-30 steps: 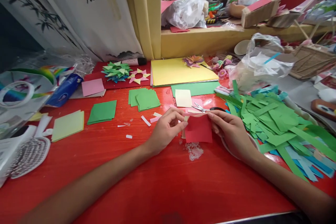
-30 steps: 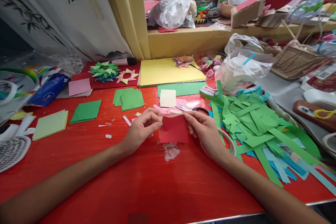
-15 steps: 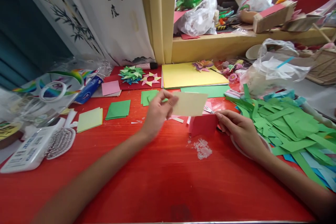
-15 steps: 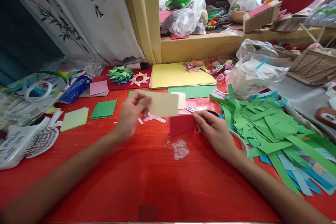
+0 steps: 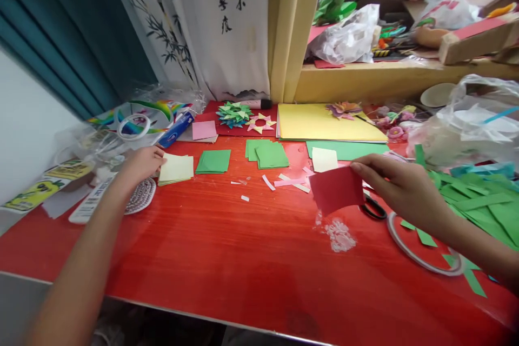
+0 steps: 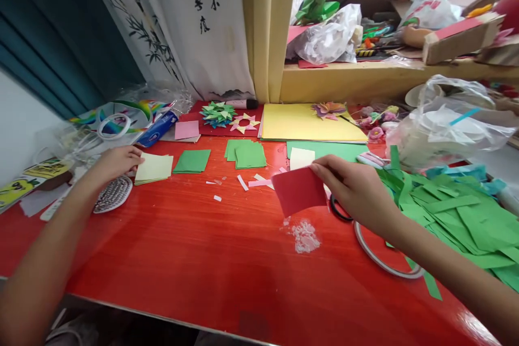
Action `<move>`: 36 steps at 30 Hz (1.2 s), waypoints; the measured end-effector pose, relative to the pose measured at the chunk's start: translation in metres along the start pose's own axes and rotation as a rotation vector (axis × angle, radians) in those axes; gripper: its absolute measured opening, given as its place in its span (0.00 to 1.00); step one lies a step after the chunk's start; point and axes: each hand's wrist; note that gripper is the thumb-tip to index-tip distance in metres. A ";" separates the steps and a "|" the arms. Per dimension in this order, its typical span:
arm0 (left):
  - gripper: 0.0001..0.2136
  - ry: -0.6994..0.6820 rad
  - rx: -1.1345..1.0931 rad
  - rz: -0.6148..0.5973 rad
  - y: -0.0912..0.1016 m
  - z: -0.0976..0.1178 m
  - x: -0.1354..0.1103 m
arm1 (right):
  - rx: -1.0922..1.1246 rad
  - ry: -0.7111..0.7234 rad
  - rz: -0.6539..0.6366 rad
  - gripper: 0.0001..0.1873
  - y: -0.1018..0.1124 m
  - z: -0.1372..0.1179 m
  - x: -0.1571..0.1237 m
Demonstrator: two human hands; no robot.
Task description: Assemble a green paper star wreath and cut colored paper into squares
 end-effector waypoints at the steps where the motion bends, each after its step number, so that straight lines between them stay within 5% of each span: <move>1: 0.08 0.007 0.033 -0.014 -0.005 -0.005 0.002 | -0.031 0.032 -0.057 0.15 0.000 -0.012 0.010; 7: 0.20 -0.122 0.180 -0.059 -0.020 -0.013 0.003 | -0.003 0.183 -0.163 0.16 -0.034 -0.089 0.086; 14: 0.31 -0.170 0.299 -0.129 -0.031 -0.022 0.005 | 0.161 0.142 -0.232 0.12 -0.137 -0.170 0.177; 18: 0.30 -0.191 0.314 -0.156 -0.028 -0.022 0.003 | 0.175 0.078 -0.225 0.10 -0.190 -0.197 0.202; 22: 0.26 -0.194 0.334 -0.151 -0.026 -0.016 0.000 | 0.194 -0.011 -0.206 0.12 -0.222 -0.207 0.209; 28: 0.11 -0.239 0.327 -0.072 -0.023 -0.001 -0.011 | 0.262 -0.011 -0.237 0.16 -0.227 -0.197 0.199; 33: 0.14 -0.247 0.267 0.155 -0.008 0.015 -0.026 | 0.381 0.171 -0.421 0.19 -0.190 -0.171 0.149; 36: 0.13 -0.322 -0.111 0.349 -0.002 0.037 -0.036 | 0.481 0.218 -0.625 0.23 -0.162 -0.149 0.105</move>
Point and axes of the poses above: each hand's wrist, its own x-axis towards the middle knuckle, its own y-axis out of the back of the hand, z = x × y, and after that the axes turned 13 degrees about -y, right-handed
